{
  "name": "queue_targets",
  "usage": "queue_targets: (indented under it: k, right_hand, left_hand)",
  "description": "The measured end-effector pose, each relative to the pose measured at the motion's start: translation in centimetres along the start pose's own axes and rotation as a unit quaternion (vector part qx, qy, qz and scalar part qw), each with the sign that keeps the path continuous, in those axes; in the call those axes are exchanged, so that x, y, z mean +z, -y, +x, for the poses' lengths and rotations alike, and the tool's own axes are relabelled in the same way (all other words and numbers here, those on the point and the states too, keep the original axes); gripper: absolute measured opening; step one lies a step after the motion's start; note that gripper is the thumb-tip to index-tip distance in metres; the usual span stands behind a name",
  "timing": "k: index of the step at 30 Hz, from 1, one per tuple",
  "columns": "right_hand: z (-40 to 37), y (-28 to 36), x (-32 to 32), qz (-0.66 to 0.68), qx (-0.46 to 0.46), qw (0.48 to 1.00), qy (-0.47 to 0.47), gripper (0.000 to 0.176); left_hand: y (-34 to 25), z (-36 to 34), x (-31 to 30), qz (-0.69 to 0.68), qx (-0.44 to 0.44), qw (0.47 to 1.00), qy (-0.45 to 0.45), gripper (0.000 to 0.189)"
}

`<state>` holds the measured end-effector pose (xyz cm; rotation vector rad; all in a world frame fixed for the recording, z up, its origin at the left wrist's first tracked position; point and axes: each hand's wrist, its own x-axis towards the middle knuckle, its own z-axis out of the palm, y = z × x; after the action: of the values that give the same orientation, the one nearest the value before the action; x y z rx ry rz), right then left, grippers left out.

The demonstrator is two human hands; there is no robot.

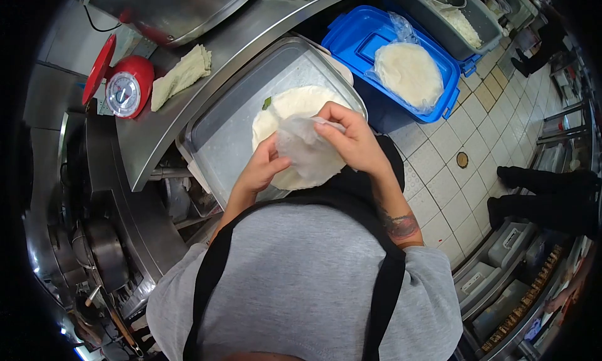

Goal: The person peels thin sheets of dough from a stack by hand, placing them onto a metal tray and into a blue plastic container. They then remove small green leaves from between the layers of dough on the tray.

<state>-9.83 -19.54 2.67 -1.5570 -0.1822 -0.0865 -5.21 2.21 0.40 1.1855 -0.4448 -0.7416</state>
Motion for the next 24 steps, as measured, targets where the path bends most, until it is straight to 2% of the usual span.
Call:
queue_targets:
  k: [1, 4, 7, 10, 11, 14, 17, 20, 21, 24]
  right_hand:
    - [0.0, 0.0, 0.1, -0.017, -0.015, 1.0, -0.001, 0.012]
    - [-0.2, 0.5, 0.4, 0.101, 0.007, 0.994, -0.034, 0.009]
    - [-0.7, 0.8, -0.7, 0.117, 0.038, 0.992, -0.011, 0.02]
    - [-0.6, 1.2, -1.4, -0.153, -0.035, 0.985, 0.069, 0.038]
    - [-0.6, 1.0, -1.5, -0.187, -0.019, 0.979, 0.082, 0.05]
    - [-0.3, 1.8, -0.5, -0.166, -0.012, 0.981, 0.097, 0.04]
    - [-0.1, 1.4, 1.1, -0.137, 0.039, 0.983, 0.113, 0.028]
    - [-0.3, 0.8, 1.7, -0.09, 0.066, 0.992, 0.064, 0.02]
    - [-0.3, 0.2, 1.8, -0.033, 0.02, 0.999, -0.001, 0.02]
    - [-0.3, -0.5, 0.3, -0.066, 0.015, 0.994, -0.087, 0.02]
  left_hand:
    - [0.3, 0.1, 0.0, 0.098, -0.011, 0.995, -0.026, 0.038]
    - [0.5, 0.6, -0.1, 0.076, 0.005, 0.993, -0.087, 0.025]
    - [-0.9, 0.3, 0.2, 0.094, 0.042, 0.989, -0.104, 0.022]
    - [-1.8, -0.4, 0.2, 0.142, 0.024, 0.987, -0.074, 0.023]
    - [-1.7, -0.4, 0.3, 0.161, 0.039, 0.984, -0.067, 0.023]
    - [-1.4, -0.5, 0.7, 0.203, 0.083, 0.974, -0.051, 0.023]
    - [-1.4, -0.5, 1.2, 0.226, 0.115, 0.966, -0.056, 0.023]
    - [-2.1, -0.7, 0.6, 0.259, 0.127, 0.954, -0.083, 0.025]
    - [-2.6, -0.7, -0.1, 0.271, 0.131, 0.949, -0.095, 0.026]
    - [-3.1, -1.0, -1.8, 0.289, 0.138, 0.937, -0.142, 0.03]
